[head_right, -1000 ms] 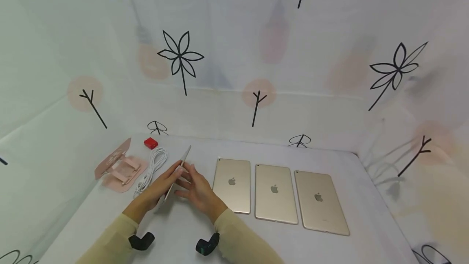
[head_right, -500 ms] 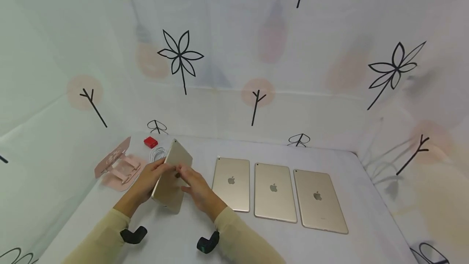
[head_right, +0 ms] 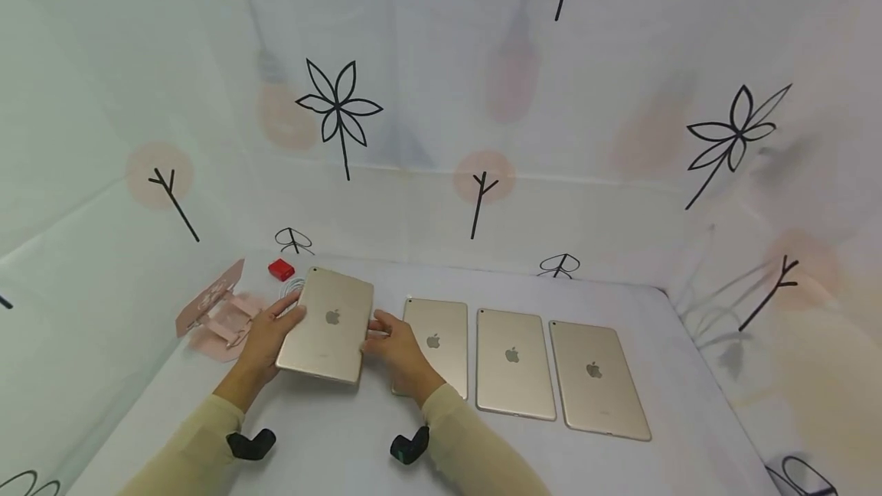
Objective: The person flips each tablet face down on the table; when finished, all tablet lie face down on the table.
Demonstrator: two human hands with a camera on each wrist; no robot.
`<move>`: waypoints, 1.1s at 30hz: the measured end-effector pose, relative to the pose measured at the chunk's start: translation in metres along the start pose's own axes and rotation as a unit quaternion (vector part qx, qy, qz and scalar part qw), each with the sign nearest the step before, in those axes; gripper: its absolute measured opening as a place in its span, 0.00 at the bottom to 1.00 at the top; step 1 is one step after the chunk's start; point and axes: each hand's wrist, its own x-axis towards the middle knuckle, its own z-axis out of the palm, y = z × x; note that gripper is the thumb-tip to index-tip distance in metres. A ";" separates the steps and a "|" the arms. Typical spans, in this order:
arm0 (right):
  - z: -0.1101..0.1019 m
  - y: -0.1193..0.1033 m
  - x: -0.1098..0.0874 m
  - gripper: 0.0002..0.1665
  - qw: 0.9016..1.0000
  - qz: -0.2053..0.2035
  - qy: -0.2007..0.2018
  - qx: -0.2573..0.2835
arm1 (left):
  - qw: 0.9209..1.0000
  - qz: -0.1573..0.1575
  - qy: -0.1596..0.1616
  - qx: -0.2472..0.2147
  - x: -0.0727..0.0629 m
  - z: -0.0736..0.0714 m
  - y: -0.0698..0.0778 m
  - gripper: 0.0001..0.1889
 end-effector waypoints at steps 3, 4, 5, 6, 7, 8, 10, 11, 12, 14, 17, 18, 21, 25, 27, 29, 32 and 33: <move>-0.002 0.003 -0.001 0.46 0.999 -0.007 -0.003 -0.035 | 0.999 -0.009 0.008 0.038 0.004 -0.003 -0.008 0.28; -0.003 0.004 -0.001 0.46 0.999 -0.009 -0.003 -0.045 | 0.998 -0.011 0.008 0.057 0.005 -0.004 -0.011 0.28; -0.003 0.005 -0.002 0.46 0.998 -0.014 -0.004 -0.057 | 0.996 -0.012 0.010 0.083 0.006 -0.005 -0.013 0.28; -0.004 0.005 -0.002 0.46 0.998 -0.016 -0.003 -0.068 | 0.994 -0.012 0.011 0.106 0.007 -0.005 -0.015 0.28; -0.004 0.006 -0.002 0.45 0.997 -0.019 -0.003 -0.078 | 0.992 -0.012 0.013 0.129 0.007 -0.006 -0.016 0.28; -0.005 0.006 -0.002 0.45 0.996 -0.020 -0.002 -0.085 | 0.989 -0.012 0.013 0.148 0.007 -0.006 -0.018 0.28; -0.006 0.007 -0.001 0.46 0.996 -0.020 0.002 -0.093 | 0.983 -0.011 0.014 0.183 0.006 -0.005 -0.021 0.27; -0.007 0.008 -0.001 0.46 0.995 -0.018 0.006 -0.099 | 0.980 -0.009 0.014 0.198 0.005 -0.005 -0.022 0.26; -0.008 0.009 0.000 0.45 0.994 -0.014 0.011 -0.105 | 0.977 -0.006 0.013 0.212 0.004 -0.004 -0.022 0.25; -0.009 0.009 0.000 0.45 0.992 -0.010 0.023 -0.122 | 0.972 -0.002 0.012 0.233 0.003 -0.002 -0.023 0.24; -0.009 0.008 0.000 0.42 0.987 -0.006 0.044 -0.156 | 0.965 0.004 0.013 0.263 0.000 -0.001 -0.023 0.23; -0.009 0.008 0.000 0.42 0.985 -0.007 0.049 -0.165 | 0.963 0.004 0.013 0.268 0.000 0.000 -0.023 0.22; -0.007 0.007 -0.001 0.40 0.980 -0.010 0.059 -0.189 | 0.960 0.003 0.013 0.281 0.000 0.002 -0.024 0.22; -0.006 0.006 -0.001 0.38 0.977 -0.009 0.065 -0.205 | 0.959 -0.009 0.010 0.283 0.000 0.003 -0.024 0.22; -0.005 0.005 -0.001 0.37 0.975 -0.011 0.070 -0.213 | 0.958 -0.016 0.009 0.287 0.000 0.003 -0.024 0.22; -0.004 0.005 -0.001 0.37 0.973 -0.011 0.074 -0.217 | 0.957 -0.018 0.008 0.289 0.000 0.003 -0.024 0.22; -0.003 0.003 -0.001 0.36 0.970 -0.013 0.081 -0.227 | 0.957 -0.013 0.004 0.290 0.001 0.002 -0.023 0.23; -0.002 0.003 -0.001 0.36 0.970 -0.013 0.083 -0.230 | 0.957 -0.012 0.004 0.289 0.001 0.002 -0.022 0.23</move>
